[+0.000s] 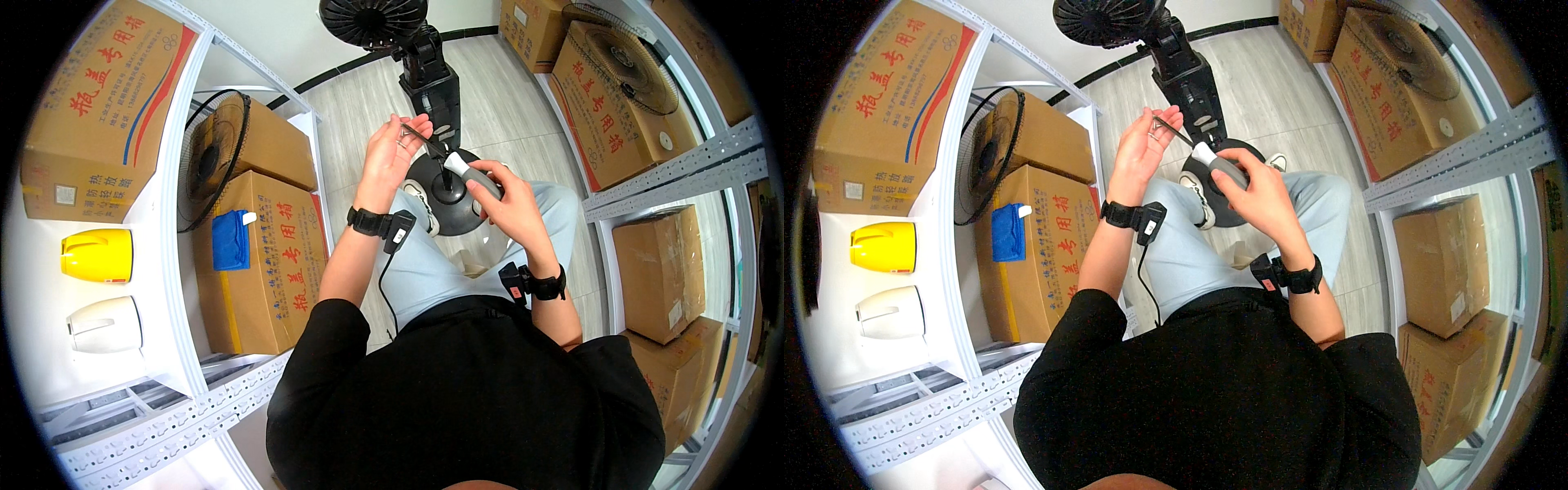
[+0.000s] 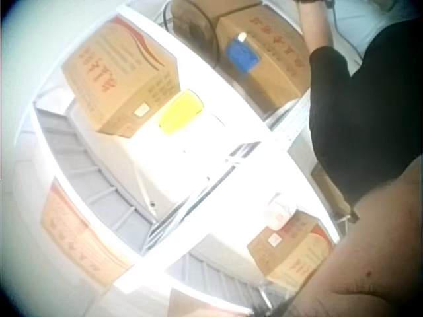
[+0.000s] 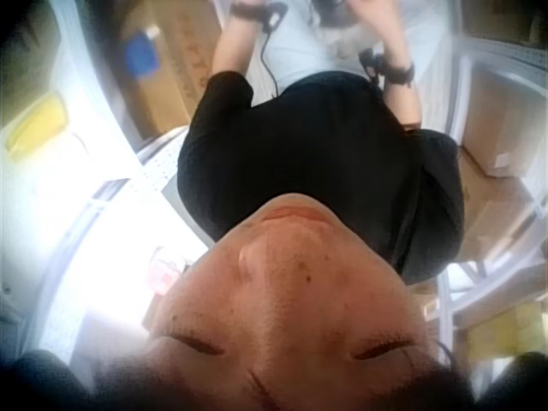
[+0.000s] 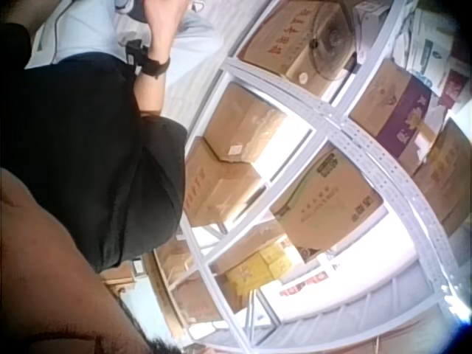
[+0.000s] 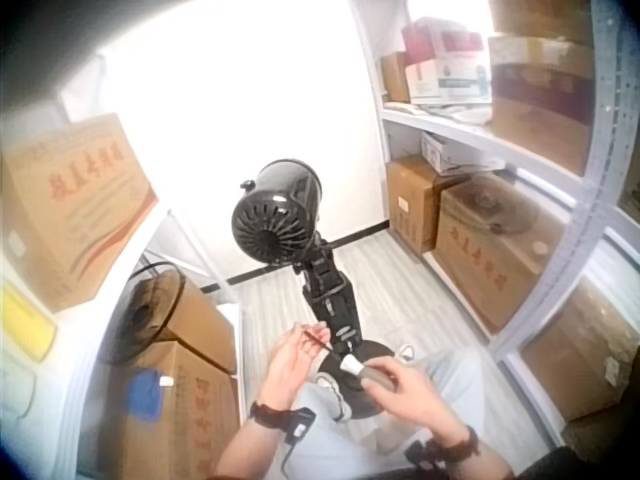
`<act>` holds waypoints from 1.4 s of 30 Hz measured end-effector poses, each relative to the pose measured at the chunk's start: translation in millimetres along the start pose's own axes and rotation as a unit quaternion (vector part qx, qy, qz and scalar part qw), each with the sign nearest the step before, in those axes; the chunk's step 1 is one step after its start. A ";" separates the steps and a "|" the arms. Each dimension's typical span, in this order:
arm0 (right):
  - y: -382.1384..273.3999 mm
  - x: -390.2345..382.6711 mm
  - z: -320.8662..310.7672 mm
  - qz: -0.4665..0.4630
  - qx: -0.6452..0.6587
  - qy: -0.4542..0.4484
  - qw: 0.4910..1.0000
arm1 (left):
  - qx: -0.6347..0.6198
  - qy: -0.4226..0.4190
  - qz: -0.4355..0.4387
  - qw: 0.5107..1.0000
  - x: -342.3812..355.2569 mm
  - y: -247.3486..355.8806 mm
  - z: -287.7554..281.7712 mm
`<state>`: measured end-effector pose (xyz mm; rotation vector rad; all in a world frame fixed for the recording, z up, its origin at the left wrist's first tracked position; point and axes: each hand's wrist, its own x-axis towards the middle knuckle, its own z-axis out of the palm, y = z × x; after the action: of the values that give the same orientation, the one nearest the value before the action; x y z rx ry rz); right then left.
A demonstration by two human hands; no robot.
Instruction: The person uses a screwdriver to remove screws from the back panel of a standing fan, detaches the panel, and then reattaches it by screwing it back in place.
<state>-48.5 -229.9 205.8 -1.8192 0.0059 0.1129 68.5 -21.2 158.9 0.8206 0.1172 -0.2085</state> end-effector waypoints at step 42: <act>-15.9 15.2 15.3 0.041 0.205 0.030 0.978 | -0.009 -0.051 0.003 0.999 19.3 3.1 49.3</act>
<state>-33.5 -210.3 216.2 -1.4099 0.1377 0.1055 89.0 -58.1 190.9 0.7901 0.0200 -0.2426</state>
